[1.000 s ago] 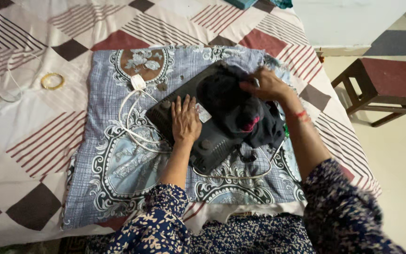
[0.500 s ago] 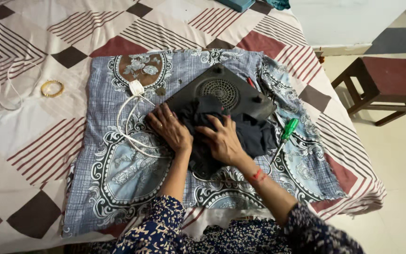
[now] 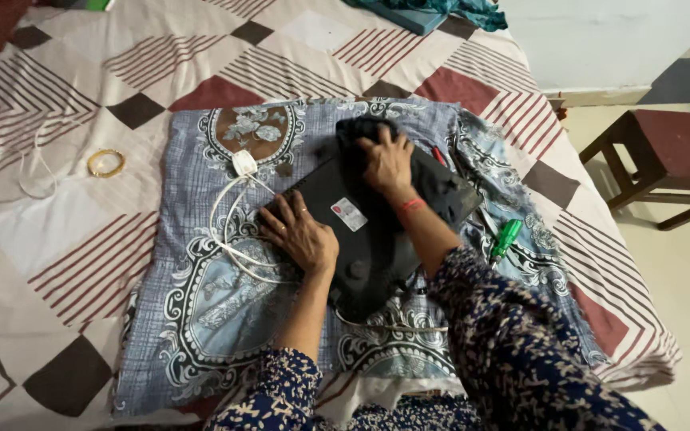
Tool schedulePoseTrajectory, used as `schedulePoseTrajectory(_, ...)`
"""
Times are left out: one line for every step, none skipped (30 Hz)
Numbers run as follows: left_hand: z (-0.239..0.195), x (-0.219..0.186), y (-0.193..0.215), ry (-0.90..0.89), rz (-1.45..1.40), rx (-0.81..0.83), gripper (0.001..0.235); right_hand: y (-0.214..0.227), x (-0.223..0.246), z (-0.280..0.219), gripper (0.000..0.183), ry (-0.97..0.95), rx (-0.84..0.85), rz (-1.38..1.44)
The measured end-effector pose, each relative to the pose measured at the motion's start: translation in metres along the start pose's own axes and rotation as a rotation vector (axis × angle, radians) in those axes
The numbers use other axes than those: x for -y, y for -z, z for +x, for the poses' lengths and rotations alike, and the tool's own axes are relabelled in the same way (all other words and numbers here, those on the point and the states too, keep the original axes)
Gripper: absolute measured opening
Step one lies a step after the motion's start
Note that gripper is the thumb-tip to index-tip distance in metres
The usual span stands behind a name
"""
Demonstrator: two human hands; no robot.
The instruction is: The person uses a green screwdriver to scrape dust from the underside of a black electronic device, then wipes the surface with a dark cloth. The device is turned over and cleaned on multiple sides.
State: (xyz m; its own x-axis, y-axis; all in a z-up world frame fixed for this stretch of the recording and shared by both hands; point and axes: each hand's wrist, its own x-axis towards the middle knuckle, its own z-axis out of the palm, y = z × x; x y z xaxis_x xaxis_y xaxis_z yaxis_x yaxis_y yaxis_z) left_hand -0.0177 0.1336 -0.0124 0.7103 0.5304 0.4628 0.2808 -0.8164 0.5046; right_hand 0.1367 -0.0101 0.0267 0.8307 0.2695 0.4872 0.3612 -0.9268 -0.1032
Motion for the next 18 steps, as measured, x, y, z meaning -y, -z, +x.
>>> schedulePoseTrajectory(0.000,0.000,0.000,0.007,0.009,0.009,0.067,-0.004,-0.009,0.000,0.053,-0.004,-0.012,0.013)
schedulePoseTrajectory(0.000,-0.002,0.000,0.014,0.014,0.018,0.068,-0.005,-0.017,0.002,0.054,-0.008,-0.026,0.021)
schedulePoseTrajectory(-0.002,-0.004,0.000,0.020,0.013,0.024,0.069,-0.004,-0.024,0.001,0.054,-0.011,-0.040,0.030)
schedulePoseTrajectory(-0.002,-0.004,0.000,0.022,0.015,0.024,0.070,-0.003,-0.026,-0.001,0.053,-0.032,-0.045,0.015)
schedulePoseTrajectory(-0.001,-0.004,0.001,0.024,0.016,0.024,0.071,0.000,-0.025,-0.005,0.052,-0.053,-0.050,0.000)
schedulePoseTrajectory(0.000,-0.003,0.002,0.018,0.024,0.009,0.070,0.004,-0.025,-0.012,0.051,-0.078,-0.054,-0.016)
schedulePoseTrajectory(0.000,-0.003,0.003,0.013,0.032,-0.006,0.069,0.009,-0.024,-0.022,0.046,-0.144,-0.037,-0.017)
schedulePoseTrajectory(0.000,-0.004,0.003,0.007,0.036,-0.020,0.069,0.016,-0.025,-0.037,0.040,-0.210,-0.019,-0.023)
schedulePoseTrajectory(0.000,-0.004,0.003,0.018,0.032,0.000,0.069,0.022,-0.025,-0.053,0.035,-0.276,-0.001,-0.028)
schedulePoseTrajectory(-0.001,-0.004,0.002,0.026,0.025,0.026,0.070,0.029,-0.028,-0.072,0.037,-0.306,-0.013,-0.017)
schedulePoseTrajectory(-0.001,-0.005,0.001,0.034,0.018,0.051,0.071,0.034,-0.031,-0.089,0.039,-0.335,-0.025,-0.007)
schedulePoseTrajectory(-0.002,-0.004,0.001,0.027,0.013,0.052,0.072,0.037,-0.031,-0.102,0.042,-0.362,-0.037,0.007)
schedulePoseTrajectory(-0.003,-0.003,0.001,0.020,0.007,0.053,0.073,0.038,-0.030,-0.108,0.042,-0.375,-0.029,-0.021)
schedulePoseTrajectory(0.001,-0.004,0.001,0.012,0.000,0.047,0.074,0.038,-0.029,-0.104,0.042,-0.384,-0.027,-0.045)
schedulePoseTrajectory(0.004,-0.007,0.000,0.012,-0.011,0.057,0.075,0.037,-0.028,-0.098,0.042,-0.393,-0.025,-0.070)
schedulePoseTrajectory(0.002,-0.005,0.001,0.019,-0.013,0.071,0.075,0.033,-0.027,-0.089,0.042,-0.359,-0.061,-0.089)
schedulePoseTrajectory(0.000,-0.003,0.002,0.025,-0.015,0.084,0.076,0.028,-0.028,-0.068,0.044,-0.326,-0.097,-0.107)
schedulePoseTrajectory(-0.002,-0.004,0.003,0.030,-0.017,0.091,0.075,0.025,-0.032,-0.047,0.048,-0.295,-0.131,-0.127)
